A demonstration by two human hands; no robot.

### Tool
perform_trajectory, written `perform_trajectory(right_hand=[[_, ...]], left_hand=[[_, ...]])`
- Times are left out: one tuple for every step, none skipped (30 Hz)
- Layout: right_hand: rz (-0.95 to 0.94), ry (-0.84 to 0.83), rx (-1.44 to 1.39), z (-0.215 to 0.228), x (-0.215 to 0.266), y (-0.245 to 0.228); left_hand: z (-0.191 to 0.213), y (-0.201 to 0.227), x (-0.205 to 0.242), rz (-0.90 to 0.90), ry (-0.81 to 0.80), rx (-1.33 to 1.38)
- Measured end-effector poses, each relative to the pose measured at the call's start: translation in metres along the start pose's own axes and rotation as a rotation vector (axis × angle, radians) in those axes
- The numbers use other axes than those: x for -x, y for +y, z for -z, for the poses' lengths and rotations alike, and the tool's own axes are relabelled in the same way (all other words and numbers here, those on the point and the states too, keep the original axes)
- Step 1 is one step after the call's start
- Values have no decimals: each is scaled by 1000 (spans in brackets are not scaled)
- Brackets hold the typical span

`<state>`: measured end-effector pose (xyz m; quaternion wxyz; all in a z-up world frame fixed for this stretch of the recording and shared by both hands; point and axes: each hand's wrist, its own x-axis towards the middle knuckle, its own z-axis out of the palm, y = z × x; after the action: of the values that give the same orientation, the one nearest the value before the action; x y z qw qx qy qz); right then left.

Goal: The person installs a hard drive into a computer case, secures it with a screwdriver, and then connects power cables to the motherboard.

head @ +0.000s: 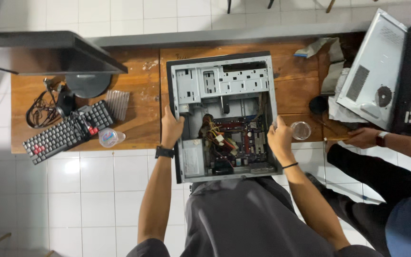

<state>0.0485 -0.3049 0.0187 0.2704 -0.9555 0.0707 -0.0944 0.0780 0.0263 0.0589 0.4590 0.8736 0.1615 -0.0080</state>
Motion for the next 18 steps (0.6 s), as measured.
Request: perform_trajectory(right_hand=[[-6,7,1,-2,1,3],[-7,32,7,-5,1,5],[-7,58,13,-8,1,7],[-9,57,14,-7,0,3],[-13,66,25,-6,-2,-1],[-12,74,35,-5,-5,-4],[-11,71,35,-1,-8,-10],[-60,48,-8,1,-9,-16],[-110,24,-51,4,-11,-22],[-120,25,-50,5,-15,-23],[-125,21,-57,7,-18,-23],[-125,17,-67,7,-23,-25],[-131,17,-70,4,-24,-25],[-155,12,-56,1,-28,-24],[-179,7,-43,-3,-32,-23],[-178,2,-41,-4,-33,-20],[-233,-9,-78,-5,-34,-17],[-289,-30,-113,-6,-31,-16]], left_hand=[[-3,0,-8,-7,-6,-1],[-5,-1,-15,-15,-23,9],[-8,-1,-23,-23,-41,19],[-7,3,-30,-22,-43,18],[-6,8,-38,-38,-49,-23],[-6,12,-45,-53,-51,-63],[-5,19,-48,-51,-50,-62],[-3,26,-51,-66,-52,-79],[-2,33,-55,-81,-54,-96],[-2,38,-59,-83,-64,-100],[-1,43,-62,-75,-81,-83],[1,48,-66,-67,-92,-68],[3,51,-68,-68,-96,-73],[3,55,-71,-70,-94,-81],[3,58,-74,-73,-92,-88],[0,58,-75,-68,-92,-88],[-2,56,-76,-65,-86,-79],[-3,53,-73,-52,-81,-73]])
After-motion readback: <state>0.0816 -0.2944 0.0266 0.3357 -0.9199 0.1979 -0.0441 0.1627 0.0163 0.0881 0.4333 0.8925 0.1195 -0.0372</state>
